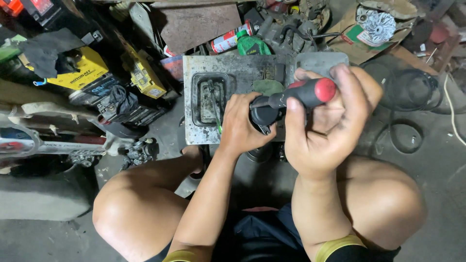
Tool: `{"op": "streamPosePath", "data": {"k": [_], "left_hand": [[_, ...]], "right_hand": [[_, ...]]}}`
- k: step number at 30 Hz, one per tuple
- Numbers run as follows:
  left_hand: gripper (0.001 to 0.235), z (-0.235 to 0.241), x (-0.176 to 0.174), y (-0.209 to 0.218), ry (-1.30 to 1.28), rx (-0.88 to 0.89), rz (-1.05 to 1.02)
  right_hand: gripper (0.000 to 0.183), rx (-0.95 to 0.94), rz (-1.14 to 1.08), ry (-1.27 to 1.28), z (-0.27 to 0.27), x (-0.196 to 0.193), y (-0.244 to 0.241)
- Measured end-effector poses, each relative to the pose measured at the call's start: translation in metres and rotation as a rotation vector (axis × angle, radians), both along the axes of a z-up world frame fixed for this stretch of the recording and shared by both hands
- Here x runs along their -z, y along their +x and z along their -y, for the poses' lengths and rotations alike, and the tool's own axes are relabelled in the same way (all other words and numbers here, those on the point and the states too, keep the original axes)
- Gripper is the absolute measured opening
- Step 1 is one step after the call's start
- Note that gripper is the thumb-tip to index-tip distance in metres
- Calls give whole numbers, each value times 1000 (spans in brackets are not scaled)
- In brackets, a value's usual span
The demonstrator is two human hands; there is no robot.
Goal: The person sits on the floor and uses a screwdriver to tighten screws on a carburetor. They rotate the carburetor to access different sides and continue adjusting the screws throughout the clip.
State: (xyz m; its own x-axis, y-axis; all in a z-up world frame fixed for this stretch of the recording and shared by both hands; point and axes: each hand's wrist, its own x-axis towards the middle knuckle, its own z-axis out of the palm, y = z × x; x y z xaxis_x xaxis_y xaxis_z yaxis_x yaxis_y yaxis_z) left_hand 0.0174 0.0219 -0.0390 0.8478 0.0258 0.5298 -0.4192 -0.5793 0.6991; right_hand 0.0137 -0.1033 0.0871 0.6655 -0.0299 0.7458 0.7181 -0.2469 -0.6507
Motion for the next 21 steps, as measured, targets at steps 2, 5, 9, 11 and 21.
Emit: {"op": "streamPosePath", "data": {"k": [2,5,9,11,21], "left_hand": [[59,-3,-4,1,-12,6,19],[58,-7,-5,8,-18,-8,55],[59,-12,2,10,-14,-28,35],[59,-13,0,9,-9,-41,11],[65,-18,-6,14,36,-37,-1]], "right_hand": [[31,-37,-19,22,-5,-2,1],[26,-21,-23,9,-8,2,4],[23,190,35,-169,-12,1,7],[22,231,13,-193,-15,-4,3],[27,72,85,-3,-27,1,12]]}}
